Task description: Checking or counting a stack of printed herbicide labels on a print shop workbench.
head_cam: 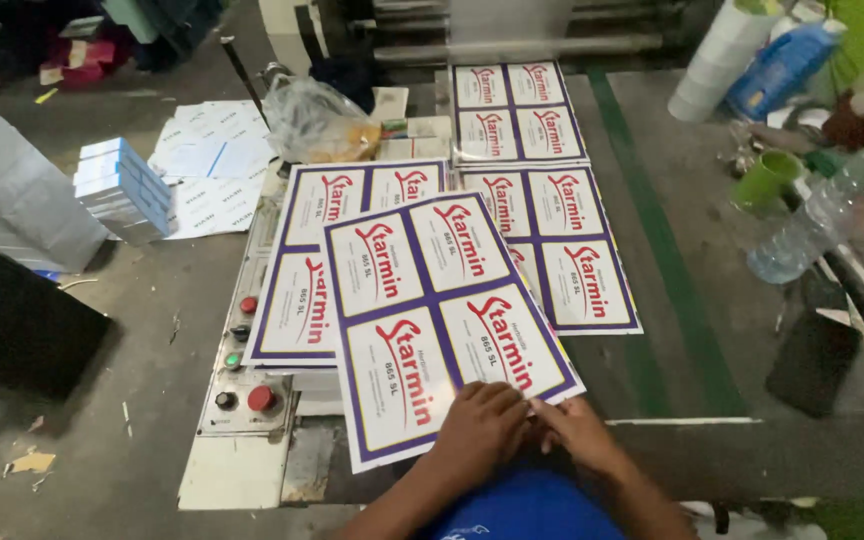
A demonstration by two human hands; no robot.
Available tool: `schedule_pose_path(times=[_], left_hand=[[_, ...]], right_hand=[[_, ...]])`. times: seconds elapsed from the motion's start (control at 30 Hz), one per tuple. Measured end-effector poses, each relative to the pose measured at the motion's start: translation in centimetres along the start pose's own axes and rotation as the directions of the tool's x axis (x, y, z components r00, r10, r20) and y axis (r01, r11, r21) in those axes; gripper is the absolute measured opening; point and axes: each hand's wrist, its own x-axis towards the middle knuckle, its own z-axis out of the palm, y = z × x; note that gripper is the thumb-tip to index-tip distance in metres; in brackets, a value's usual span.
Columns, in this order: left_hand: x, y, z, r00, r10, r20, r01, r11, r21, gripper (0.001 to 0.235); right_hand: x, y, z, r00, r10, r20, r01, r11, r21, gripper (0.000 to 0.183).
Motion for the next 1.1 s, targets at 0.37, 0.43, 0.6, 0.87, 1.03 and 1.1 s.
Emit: schedule_pose_path(times=[0.37,0.43,0.6,0.87,1.03,1.1], left_hand=[[-2.0,-10.2,-6.8,0.947,-0.32,-0.042,0.322,0.93,0.175,0.032],[-1.8,-10.6,-8.6,0.95,-0.309,-0.053,0.313,0.923,0.225,0.042],[-1.3,-11.4,-10.0,0.901,-0.387,0.197,0.298,0.88,0.369,0.032],[-1.8,-13.7,-9.9,0.868,-0.397,0.298,0.262,0.876,0.404,0.01],[-1.1,-12.3,-12.2,0.905,-0.403,0.134,0.329,0.865,0.378,0.016],[-0.7,-11.7,-13.1,0.915,-0.397,-0.072,0.396,0.849,0.35,0.014]], right_hand=[[-0.2,5.5,-11.3,0.895,0.012,-0.445,0.067,0.985,0.161,0.024],[-0.8,6.4,-13.3,0.864,0.058,-0.5,0.026,0.987,0.158,0.024],[-2.7,9.1,-18.4,0.824,0.116,-0.554,-0.027,0.986,0.166,0.028],[-7.7,8.3,-17.9,0.748,0.146,-0.647,-0.057,0.986,0.156,0.028],[-9.1,9.4,-16.5,0.781,0.116,-0.614,-0.021,0.987,0.16,0.026],[-9.6,7.8,-14.6,0.81,0.041,-0.585,0.023,0.995,0.101,0.026]])
